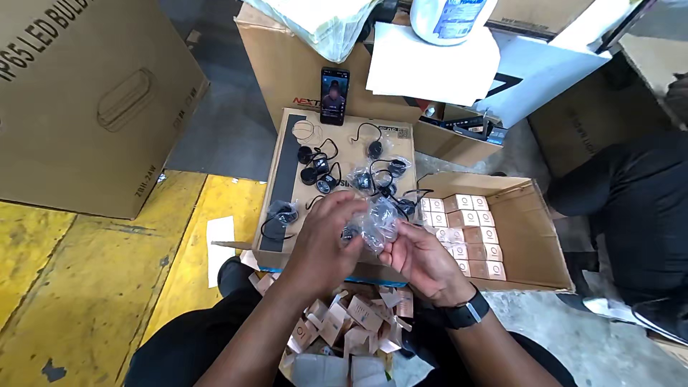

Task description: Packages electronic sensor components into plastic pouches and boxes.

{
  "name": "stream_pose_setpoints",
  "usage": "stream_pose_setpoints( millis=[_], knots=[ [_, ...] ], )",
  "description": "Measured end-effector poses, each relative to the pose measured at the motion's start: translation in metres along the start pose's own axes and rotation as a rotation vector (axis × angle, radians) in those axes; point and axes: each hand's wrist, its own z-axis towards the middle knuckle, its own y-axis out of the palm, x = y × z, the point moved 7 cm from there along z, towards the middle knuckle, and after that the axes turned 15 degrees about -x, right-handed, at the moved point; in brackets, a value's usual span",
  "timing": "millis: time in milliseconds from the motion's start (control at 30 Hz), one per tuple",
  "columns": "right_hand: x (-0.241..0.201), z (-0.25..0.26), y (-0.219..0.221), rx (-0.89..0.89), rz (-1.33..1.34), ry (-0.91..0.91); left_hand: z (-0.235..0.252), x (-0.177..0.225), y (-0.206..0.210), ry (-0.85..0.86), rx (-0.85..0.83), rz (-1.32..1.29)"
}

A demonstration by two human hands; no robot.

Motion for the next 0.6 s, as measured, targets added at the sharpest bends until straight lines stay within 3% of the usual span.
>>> stream_pose_setpoints(
  millis=[133,300,400,500,600],
  knots=[
    [0.000,-0.001,-0.001,0.040,-0.064,-0.006,-0.003,0.001,0.001,0.039,0.113,0.123],
    [-0.026,-0.018,0.016,0.210,-0.964,-0.385,-0.007,-0.006,-0.003,-0.085,0.230,0.248],
    [-0.023,-0.022,0.028,0.242,-1.302,-0.421,-0.006,-0.005,0.005,-0.137,0.160,0.224],
    [-0.018,-0.019,0.024,0.264,-1.383,-0.379,-0.005,0.005,0.013,-0.114,0.139,0.326],
    [-0.020,-0.016,0.015,0.247,-1.288,-0.318,-0.003,0.016,0.021,0.054,0.130,0.487]
  ],
)
